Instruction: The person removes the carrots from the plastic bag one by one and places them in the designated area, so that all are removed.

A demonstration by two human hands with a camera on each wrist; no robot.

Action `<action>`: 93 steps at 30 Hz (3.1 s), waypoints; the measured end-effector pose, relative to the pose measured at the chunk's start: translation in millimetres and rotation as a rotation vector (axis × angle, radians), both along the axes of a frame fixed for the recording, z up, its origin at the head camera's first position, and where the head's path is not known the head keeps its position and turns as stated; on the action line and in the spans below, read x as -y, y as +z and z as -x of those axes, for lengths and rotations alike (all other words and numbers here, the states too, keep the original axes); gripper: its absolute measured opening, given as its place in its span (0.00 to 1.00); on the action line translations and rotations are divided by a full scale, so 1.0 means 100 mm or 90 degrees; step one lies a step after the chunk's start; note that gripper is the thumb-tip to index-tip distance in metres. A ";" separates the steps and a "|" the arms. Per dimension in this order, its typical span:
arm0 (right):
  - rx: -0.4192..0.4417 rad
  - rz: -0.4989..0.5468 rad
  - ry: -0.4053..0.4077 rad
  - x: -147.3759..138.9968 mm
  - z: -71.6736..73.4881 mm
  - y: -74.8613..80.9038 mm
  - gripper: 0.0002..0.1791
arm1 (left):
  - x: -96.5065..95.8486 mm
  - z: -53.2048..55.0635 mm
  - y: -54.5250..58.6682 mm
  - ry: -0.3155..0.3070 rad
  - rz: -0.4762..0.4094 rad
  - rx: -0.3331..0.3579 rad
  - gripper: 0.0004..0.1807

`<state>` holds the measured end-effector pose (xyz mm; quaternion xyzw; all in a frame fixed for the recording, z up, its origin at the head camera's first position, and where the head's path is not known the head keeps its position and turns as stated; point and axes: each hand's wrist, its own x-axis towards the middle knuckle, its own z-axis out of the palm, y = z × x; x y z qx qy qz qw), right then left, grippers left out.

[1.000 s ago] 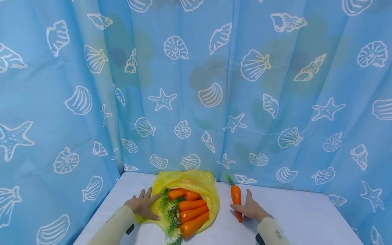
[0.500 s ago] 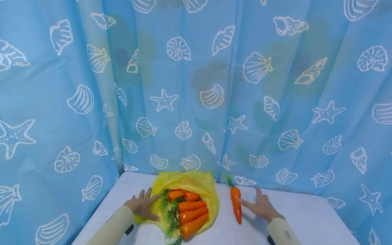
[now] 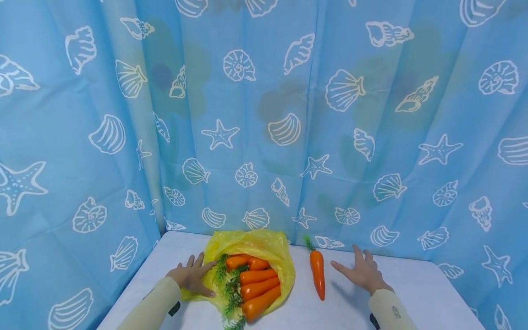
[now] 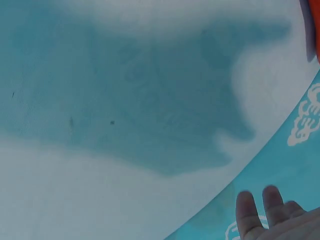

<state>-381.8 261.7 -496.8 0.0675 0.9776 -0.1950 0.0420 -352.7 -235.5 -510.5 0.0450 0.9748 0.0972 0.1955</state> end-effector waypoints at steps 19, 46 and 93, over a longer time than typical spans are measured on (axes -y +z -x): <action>-0.059 -0.055 0.042 0.12 -0.03 0.13 0.67 | -0.03 -0.01 0.04 0.002 -0.002 0.013 0.58; -0.133 -0.067 0.164 0.75 -0.02 0.20 0.63 | -0.01 0.00 0.00 -0.009 0.002 -0.002 0.56; -0.216 -0.085 0.464 1.60 -0.33 0.17 0.52 | -0.01 0.02 -0.02 -0.014 0.005 0.003 0.57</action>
